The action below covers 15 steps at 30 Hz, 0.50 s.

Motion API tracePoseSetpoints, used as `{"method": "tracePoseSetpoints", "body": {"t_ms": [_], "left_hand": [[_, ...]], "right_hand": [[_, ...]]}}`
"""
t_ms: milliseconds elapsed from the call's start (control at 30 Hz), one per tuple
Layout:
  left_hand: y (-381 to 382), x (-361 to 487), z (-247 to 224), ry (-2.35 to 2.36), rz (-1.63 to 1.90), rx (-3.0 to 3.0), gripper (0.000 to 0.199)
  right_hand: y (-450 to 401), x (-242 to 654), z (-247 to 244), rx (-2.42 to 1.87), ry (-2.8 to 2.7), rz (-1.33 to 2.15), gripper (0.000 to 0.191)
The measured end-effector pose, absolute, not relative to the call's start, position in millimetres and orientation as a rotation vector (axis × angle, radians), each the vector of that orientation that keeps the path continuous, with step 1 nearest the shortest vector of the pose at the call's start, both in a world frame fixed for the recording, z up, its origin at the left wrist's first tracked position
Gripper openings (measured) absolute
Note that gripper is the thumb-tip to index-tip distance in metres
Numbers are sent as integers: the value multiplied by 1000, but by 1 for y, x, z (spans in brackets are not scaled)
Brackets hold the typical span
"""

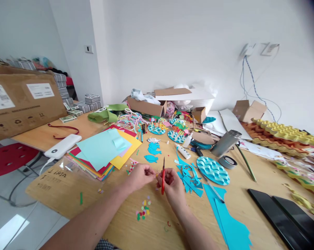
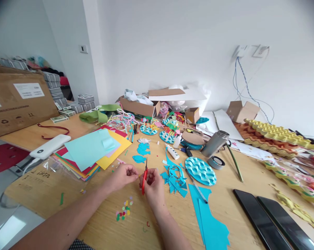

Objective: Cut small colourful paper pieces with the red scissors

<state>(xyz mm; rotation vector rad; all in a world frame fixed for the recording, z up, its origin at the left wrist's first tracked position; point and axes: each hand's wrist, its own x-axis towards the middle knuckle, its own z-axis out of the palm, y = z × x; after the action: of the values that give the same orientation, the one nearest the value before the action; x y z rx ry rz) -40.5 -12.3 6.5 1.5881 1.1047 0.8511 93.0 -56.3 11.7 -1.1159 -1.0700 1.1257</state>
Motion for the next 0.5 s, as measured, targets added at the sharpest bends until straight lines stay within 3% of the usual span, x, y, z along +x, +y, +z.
{"method": "tracePoseSetpoints", "body": {"t_ms": [167,300,500], "left_hand": [[-18,-39,10,1136,990,1854,6],[-22,-38,9,1129,1121,2174,12],[-28,-40,7,1133,1050,2487,17]], "right_hand": [[-55,95,8,-1113,-1051,1139,29],[-54,98,6,-1107,-1026,1202,29],[-54,98,5,-1094,-989,1253,30]]}}
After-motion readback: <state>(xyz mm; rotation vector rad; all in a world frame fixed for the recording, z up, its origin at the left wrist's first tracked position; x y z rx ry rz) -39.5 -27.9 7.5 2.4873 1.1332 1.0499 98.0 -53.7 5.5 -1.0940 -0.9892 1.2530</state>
